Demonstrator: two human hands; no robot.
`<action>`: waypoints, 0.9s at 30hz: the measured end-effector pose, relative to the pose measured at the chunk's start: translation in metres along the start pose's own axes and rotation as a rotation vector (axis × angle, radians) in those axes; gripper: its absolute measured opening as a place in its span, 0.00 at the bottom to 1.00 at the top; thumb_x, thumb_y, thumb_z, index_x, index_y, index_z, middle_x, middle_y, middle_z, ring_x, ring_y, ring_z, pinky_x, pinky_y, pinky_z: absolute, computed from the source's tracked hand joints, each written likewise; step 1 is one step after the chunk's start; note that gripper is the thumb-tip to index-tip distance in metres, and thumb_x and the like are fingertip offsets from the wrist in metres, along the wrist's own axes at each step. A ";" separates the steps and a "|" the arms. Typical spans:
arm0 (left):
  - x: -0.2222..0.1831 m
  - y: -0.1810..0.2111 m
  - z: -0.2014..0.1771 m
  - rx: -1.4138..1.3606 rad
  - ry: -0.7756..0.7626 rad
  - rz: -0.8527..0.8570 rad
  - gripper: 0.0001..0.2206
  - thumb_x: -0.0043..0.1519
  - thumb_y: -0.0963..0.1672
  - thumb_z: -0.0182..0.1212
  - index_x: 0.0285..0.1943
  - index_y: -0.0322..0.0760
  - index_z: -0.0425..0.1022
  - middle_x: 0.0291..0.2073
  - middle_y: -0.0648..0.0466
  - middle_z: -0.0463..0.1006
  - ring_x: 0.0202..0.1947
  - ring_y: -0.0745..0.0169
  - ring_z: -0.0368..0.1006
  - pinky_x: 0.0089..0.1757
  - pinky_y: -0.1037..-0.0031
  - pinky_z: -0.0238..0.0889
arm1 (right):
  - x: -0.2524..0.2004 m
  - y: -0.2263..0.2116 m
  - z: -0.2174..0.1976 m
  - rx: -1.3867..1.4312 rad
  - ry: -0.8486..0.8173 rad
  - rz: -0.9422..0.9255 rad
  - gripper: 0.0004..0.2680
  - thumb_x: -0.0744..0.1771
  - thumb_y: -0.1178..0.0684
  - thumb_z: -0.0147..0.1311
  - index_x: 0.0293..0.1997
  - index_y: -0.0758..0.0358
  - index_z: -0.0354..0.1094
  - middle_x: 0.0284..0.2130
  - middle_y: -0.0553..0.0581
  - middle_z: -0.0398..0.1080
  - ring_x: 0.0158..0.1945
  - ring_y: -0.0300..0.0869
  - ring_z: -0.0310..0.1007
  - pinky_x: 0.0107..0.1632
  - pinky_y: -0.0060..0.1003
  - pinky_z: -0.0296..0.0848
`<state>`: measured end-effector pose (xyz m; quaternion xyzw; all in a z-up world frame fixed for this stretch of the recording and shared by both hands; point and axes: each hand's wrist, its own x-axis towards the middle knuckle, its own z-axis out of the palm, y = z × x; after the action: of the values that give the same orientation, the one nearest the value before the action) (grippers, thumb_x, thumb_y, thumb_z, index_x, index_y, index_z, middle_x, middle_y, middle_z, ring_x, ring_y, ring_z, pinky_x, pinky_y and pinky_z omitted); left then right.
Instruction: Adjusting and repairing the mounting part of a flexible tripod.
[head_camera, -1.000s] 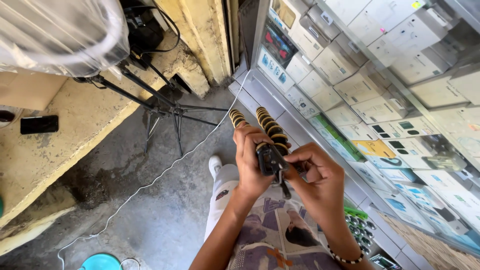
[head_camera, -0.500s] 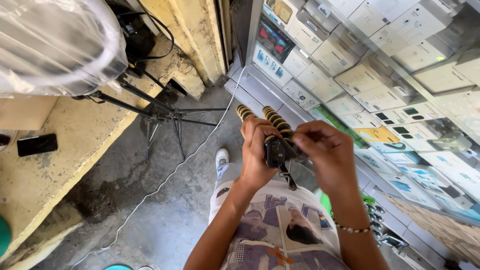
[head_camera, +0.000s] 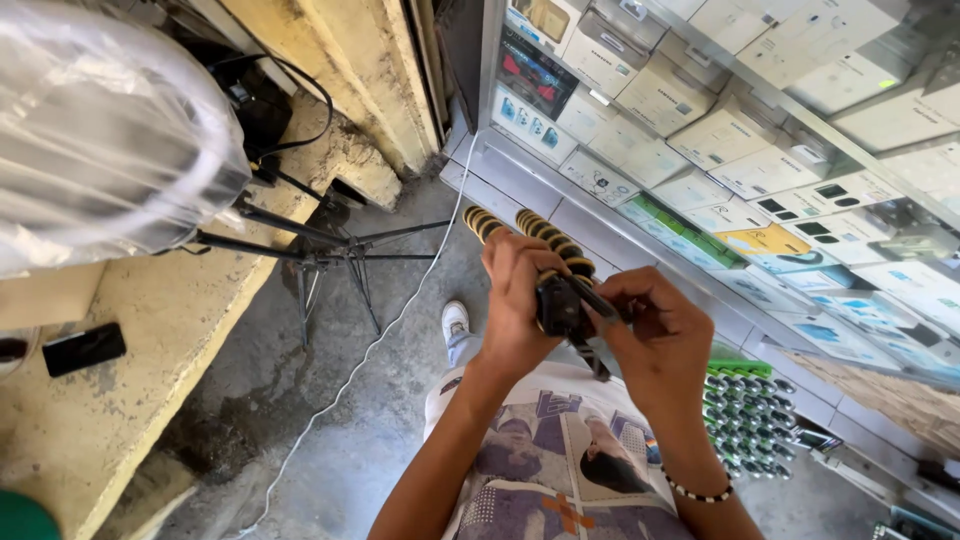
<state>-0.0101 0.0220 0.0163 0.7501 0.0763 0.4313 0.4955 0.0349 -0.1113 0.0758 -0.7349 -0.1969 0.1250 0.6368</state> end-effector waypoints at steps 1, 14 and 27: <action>-0.002 -0.005 0.001 -0.001 -0.012 0.003 0.15 0.54 0.44 0.73 0.42 0.41 0.69 0.40 0.54 0.66 0.47 0.47 0.63 0.61 0.57 0.51 | 0.004 -0.001 0.000 0.005 0.011 0.003 0.05 0.62 0.68 0.65 0.34 0.69 0.73 0.28 0.56 0.71 0.31 0.33 0.66 0.37 0.29 0.69; 0.032 -0.002 -0.018 -0.232 -0.628 0.020 0.19 0.46 0.35 0.62 0.46 0.35 0.68 0.45 0.49 0.70 0.51 0.48 0.66 0.58 0.62 0.54 | 0.031 -0.052 -0.015 -0.415 -0.354 -0.220 0.07 0.63 0.62 0.60 0.43 0.61 0.80 0.38 0.53 0.75 0.32 0.42 0.74 0.38 0.36 0.72; 0.047 -0.002 -0.019 -0.394 -0.705 -0.167 0.39 0.47 0.37 0.74 0.69 0.41 0.59 0.71 0.52 0.66 0.74 0.48 0.63 0.73 0.59 0.58 | 0.004 -0.013 -0.038 0.058 -0.240 0.185 0.10 0.65 0.69 0.55 0.51 0.72 0.71 0.41 0.56 0.74 0.33 0.37 0.74 0.37 0.29 0.75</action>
<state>0.0054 0.0613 0.0437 0.7340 -0.1214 0.1127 0.6586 0.0538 -0.1417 0.0952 -0.7111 -0.1996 0.2756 0.6152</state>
